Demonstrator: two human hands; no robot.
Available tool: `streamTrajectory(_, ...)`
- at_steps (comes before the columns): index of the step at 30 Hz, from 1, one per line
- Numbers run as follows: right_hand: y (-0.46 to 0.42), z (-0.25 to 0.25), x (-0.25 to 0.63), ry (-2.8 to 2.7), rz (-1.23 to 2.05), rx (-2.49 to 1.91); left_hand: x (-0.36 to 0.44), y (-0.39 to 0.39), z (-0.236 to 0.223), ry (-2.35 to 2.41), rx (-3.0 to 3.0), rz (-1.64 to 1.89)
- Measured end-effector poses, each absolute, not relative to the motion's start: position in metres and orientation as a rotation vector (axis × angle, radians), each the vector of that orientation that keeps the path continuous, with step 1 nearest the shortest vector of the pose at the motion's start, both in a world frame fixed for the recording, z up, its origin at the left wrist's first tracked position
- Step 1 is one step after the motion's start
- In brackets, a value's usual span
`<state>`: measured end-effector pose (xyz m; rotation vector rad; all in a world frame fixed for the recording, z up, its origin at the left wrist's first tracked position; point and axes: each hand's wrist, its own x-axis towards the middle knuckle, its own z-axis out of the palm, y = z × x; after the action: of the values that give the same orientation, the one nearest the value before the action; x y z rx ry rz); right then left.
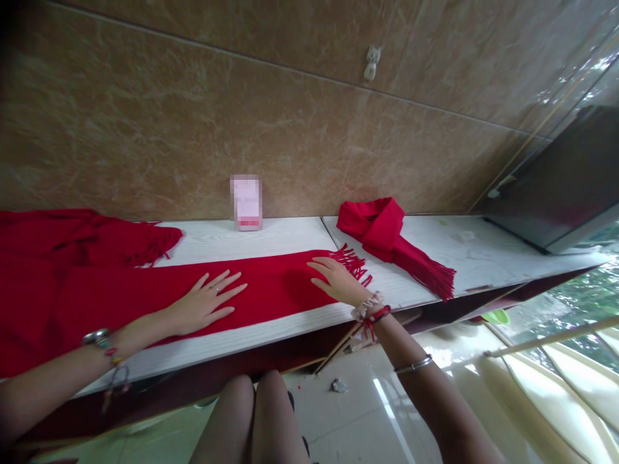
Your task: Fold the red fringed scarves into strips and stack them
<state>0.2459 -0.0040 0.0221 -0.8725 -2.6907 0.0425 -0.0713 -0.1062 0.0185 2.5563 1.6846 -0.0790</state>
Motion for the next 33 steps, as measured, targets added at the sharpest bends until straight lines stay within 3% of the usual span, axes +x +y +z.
streamTrajectory(5, 0.018, -0.003, 0.220, -2.849, -0.016, -1.057, -0.074, -0.083, 0.007, 1.720, 2.558, -0.151)
streamTrajectory(17, 0.058, -0.009, 0.209, -2.734, 0.078, -1.090, -0.091, -0.043, 0.016, 1.721, 2.473, -0.061)
streamTrajectory(23, 0.056, -0.010, 0.210, -2.674, 0.096, -1.067, -0.039, -0.017, 0.017, 1.945, 2.499, 0.248)
streamTrajectory(33, 0.062, -0.008, 0.222, -2.573, 0.026, -1.430, -0.023, -0.008, -0.004, 1.832, 2.404, 0.100)
